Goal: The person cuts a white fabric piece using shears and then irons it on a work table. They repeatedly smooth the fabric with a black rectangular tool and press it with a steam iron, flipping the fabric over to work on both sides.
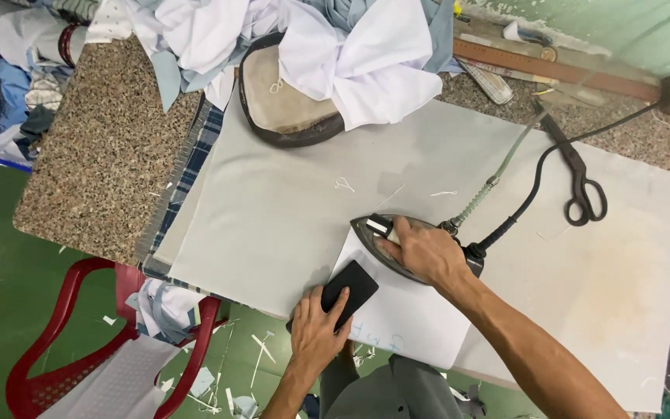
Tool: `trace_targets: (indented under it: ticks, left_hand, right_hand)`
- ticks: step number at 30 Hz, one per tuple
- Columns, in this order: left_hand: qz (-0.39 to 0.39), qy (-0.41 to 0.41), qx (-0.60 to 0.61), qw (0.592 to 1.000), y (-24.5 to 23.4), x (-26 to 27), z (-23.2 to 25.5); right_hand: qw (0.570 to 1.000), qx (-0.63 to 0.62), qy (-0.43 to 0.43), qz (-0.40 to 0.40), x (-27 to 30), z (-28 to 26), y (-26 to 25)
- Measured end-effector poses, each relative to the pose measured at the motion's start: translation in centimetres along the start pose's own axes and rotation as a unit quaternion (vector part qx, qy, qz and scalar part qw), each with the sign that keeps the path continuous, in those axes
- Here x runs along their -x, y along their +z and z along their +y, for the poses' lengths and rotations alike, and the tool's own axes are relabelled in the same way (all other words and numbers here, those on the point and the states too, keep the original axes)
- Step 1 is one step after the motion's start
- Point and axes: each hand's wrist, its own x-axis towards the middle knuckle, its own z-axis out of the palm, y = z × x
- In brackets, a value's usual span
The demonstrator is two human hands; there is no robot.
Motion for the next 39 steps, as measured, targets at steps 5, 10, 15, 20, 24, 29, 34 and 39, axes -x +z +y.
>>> trace_targets:
  ticks: [5,10,15,20,24,29,34,39]
  left_hand:
    - [-0.055,-0.025,0.010,0.998,0.5,0.2,0.3]
    - [-0.038,-0.044,0.023,0.998,1.5,0.6,2.0]
    - [0.002,-0.098,0.009,0.995,2.1,0.5,6.4]
    - [0.037,-0.199,0.009,0.979,3.9,0.9,10.4]
    - [0.080,-0.219,0.015,0.972,4.4,0.6,12.0]
    - [0.068,-0.217,0.007,0.974,3.5,0.3,12.0]
    - [0.059,-0.210,-0.009,0.976,3.4,0.4,11.8]
    - [0.059,-0.202,-0.013,0.978,3.5,0.5,11.7]
  right_hand:
    - [0.993,0.054,-0.067,0.084,-1.6,0.6,0.9]
    - [0.999,0.008,-0.034,-0.007,-1.4,-0.4,-1.6]
    - [0.993,-0.074,-0.047,-0.074,-0.7,-0.6,-4.2]
    - [0.988,-0.104,-0.097,-0.053,-1.6,1.0,-2.1]
    - [0.990,-0.080,-0.118,-0.002,-2.4,1.8,0.9]
    - [0.981,0.058,-0.126,0.138,-3.3,1.8,2.6]
    - [0.978,0.085,-0.128,0.138,-4.9,1.2,1.7]
    - [0.973,0.128,-0.136,0.134,-6.0,0.7,1.1]
